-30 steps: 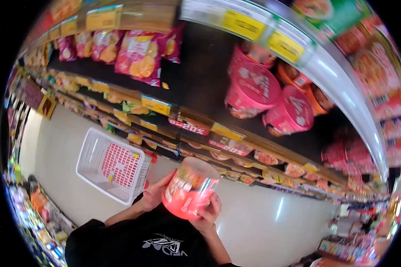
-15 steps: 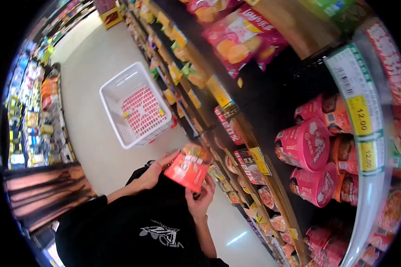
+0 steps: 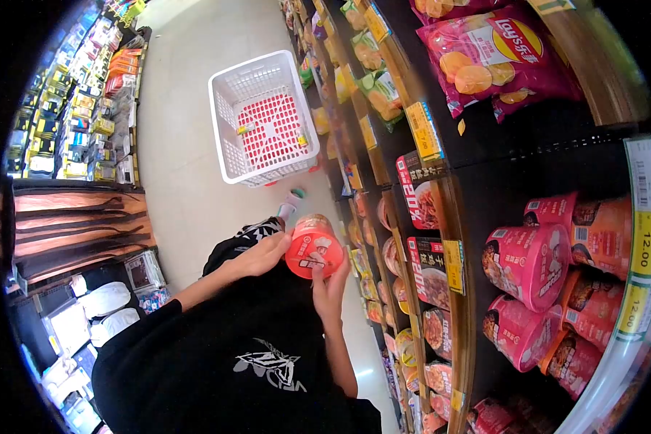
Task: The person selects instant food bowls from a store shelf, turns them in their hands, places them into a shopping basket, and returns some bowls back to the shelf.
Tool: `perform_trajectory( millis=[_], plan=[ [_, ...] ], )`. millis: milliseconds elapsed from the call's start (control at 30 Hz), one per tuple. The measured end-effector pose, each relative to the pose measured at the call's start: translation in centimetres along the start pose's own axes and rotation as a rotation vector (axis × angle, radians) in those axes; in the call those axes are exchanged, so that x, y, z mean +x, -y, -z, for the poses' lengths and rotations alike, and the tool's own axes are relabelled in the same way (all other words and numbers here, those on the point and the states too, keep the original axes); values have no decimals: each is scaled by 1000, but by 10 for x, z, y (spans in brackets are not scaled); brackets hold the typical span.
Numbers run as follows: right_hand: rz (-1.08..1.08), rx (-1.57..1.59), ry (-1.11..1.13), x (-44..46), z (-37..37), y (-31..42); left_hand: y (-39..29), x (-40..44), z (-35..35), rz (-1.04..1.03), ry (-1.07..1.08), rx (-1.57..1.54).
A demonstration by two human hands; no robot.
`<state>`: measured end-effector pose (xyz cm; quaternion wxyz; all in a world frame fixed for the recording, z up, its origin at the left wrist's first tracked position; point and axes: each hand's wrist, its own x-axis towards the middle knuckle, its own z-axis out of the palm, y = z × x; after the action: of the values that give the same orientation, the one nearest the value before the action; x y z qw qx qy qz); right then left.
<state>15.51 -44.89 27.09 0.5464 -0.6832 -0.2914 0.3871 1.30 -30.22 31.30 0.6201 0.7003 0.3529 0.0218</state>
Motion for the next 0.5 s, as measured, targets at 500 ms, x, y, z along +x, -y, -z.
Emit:
perform_trajectory(
  millis=[500],
  plan=[
    [-95,-107,0,179,-100,-16,65,93,129,-31,-121,97]
  ],
)
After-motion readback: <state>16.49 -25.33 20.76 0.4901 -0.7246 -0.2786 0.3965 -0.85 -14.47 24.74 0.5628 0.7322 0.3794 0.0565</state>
